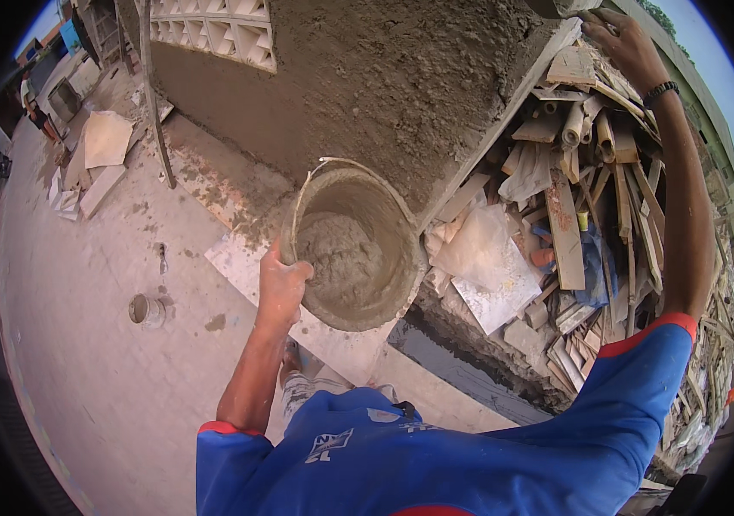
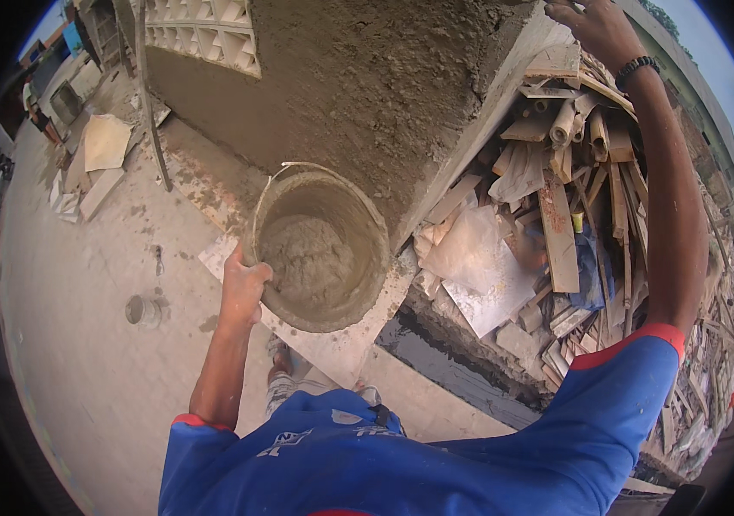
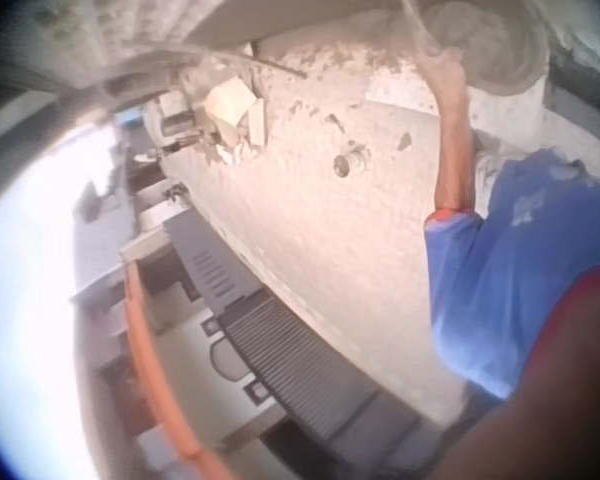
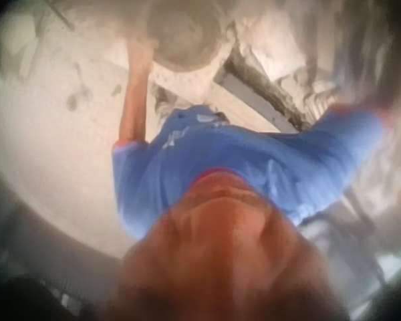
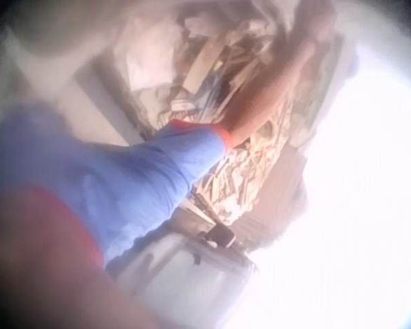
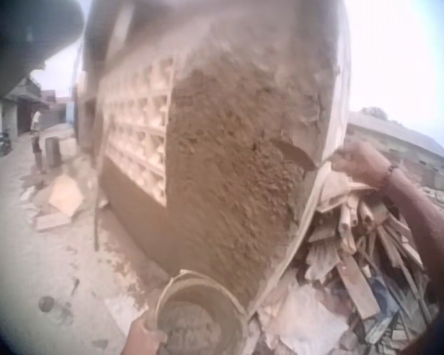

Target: The person mixes cement in a bucket using a trowel and then applies the mixture to a vertical wall. They scoop the cement from the bucket and spread it onto the wall surface, smoothing it out with the tool.

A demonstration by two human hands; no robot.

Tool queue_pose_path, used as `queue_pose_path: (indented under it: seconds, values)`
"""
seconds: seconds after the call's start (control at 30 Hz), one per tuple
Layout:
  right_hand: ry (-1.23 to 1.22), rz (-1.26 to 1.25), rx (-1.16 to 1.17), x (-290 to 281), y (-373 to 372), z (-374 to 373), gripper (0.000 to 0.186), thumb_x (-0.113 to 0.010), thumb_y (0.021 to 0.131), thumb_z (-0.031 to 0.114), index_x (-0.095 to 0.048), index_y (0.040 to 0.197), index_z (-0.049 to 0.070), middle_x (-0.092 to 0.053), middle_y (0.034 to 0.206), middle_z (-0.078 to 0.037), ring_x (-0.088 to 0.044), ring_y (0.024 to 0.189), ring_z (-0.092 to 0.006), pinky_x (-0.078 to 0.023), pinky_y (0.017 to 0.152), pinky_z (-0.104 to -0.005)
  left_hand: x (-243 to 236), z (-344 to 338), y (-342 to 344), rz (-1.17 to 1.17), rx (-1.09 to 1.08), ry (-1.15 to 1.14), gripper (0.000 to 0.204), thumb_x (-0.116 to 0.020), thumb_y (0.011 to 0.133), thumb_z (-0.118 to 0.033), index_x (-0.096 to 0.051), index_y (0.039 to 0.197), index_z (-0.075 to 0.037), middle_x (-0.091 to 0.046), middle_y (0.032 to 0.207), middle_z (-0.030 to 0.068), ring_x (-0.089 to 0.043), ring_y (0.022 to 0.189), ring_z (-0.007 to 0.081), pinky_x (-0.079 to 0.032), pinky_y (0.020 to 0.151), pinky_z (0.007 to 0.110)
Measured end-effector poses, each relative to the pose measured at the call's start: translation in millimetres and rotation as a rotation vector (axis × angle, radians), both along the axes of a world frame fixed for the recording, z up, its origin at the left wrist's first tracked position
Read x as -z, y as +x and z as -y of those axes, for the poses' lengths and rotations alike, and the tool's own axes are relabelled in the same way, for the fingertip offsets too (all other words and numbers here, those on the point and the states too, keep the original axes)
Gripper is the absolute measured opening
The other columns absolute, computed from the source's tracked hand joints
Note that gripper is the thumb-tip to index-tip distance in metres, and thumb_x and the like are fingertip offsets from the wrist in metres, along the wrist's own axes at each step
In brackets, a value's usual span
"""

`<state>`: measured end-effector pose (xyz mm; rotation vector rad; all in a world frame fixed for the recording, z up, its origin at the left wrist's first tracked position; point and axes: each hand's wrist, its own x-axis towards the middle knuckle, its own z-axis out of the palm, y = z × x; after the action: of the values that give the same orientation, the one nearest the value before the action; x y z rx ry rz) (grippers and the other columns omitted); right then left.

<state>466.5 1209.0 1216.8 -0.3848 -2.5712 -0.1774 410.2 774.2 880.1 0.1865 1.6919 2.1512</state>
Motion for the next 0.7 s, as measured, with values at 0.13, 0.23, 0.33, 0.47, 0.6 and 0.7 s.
queue_pose_path:
  seconds: [0.13, 0.23, 0.33, 0.47, 0.6, 0.7]
  values:
    - [-0.295, 0.199, -0.316, 83, 23, 25, 0.040, -0.064, 0.086, 0.023, -0.062, 0.119, 0.002, -0.062, 0.089, -0.009, -0.058, 0.070, -0.0150, -0.049, 0.065, -0.0327, 4, 5, 10, -0.039, -0.030, -0.026, 0.063, -0.047, 0.069, 0.012, -0.051, 0.131, 0.003, -0.063, 0.108, 0.0095, -0.061, 0.094, 0.0173, -0.048, 0.084, 0.028]
    - [-0.187, 0.575, -0.458, 136, 54, 86, 0.039, -0.070, 0.076, 0.019, -0.065, 0.110, 0.002, -0.062, 0.095, -0.015, -0.063, 0.086, -0.0281, -0.050, 0.080, -0.0365, 1, -10, 12, -0.076, 0.028, 0.007, 0.062, -0.047, 0.069, 0.012, -0.052, 0.130, 0.002, -0.063, 0.109, 0.0097, -0.061, 0.093, 0.0171, -0.047, 0.085, 0.028]
    - [0.100, 0.629, -0.363, 175, 69, 147, 0.021, -0.064, 0.077, 0.015, -0.068, 0.093, 0.002, -0.066, 0.085, -0.018, -0.065, 0.082, -0.0354, -0.052, 0.073, -0.0429, -1, -19, 18, -0.173, 0.084, -0.044, 0.062, -0.047, 0.069, 0.011, -0.052, 0.131, 0.002, -0.063, 0.111, 0.0102, -0.060, 0.097, 0.0159, -0.046, 0.087, 0.027]
    - [0.429, 0.571, -0.315, 229, 62, 179, 0.012, -0.062, 0.075, 0.011, -0.069, 0.077, 0.002, -0.064, 0.074, -0.018, -0.064, 0.073, -0.0346, -0.052, 0.063, -0.0433, -15, -36, 25, -0.286, 0.140, -0.138, 0.061, -0.048, 0.071, 0.009, -0.052, 0.131, 0.002, -0.063, 0.112, 0.0092, -0.059, 0.099, 0.0159, -0.045, 0.089, 0.027]
    - [0.340, 0.613, -0.338, 270, 63, 177, 0.010, -0.061, 0.074, 0.010, -0.068, 0.073, 0.004, -0.066, 0.074, -0.015, -0.067, 0.075, -0.0317, -0.053, 0.063, -0.0407, -31, -47, 29, -0.326, 0.190, -0.082, 0.061, -0.048, 0.068, 0.009, -0.054, 0.128, 0.002, -0.063, 0.110, 0.0080, -0.058, 0.098, 0.0149, -0.044, 0.089, 0.028]
    - [0.066, 0.725, -0.354, 280, 69, 160, 0.016, -0.062, 0.074, 0.010, -0.067, 0.086, 0.003, -0.067, 0.074, -0.019, -0.068, 0.077, -0.0360, -0.054, 0.067, -0.0447, -38, -49, 31, -0.403, 0.190, -0.152, 0.057, -0.049, 0.069, 0.007, -0.056, 0.126, 0.002, -0.065, 0.108, 0.0094, -0.059, 0.097, 0.0155, -0.045, 0.090, 0.028]
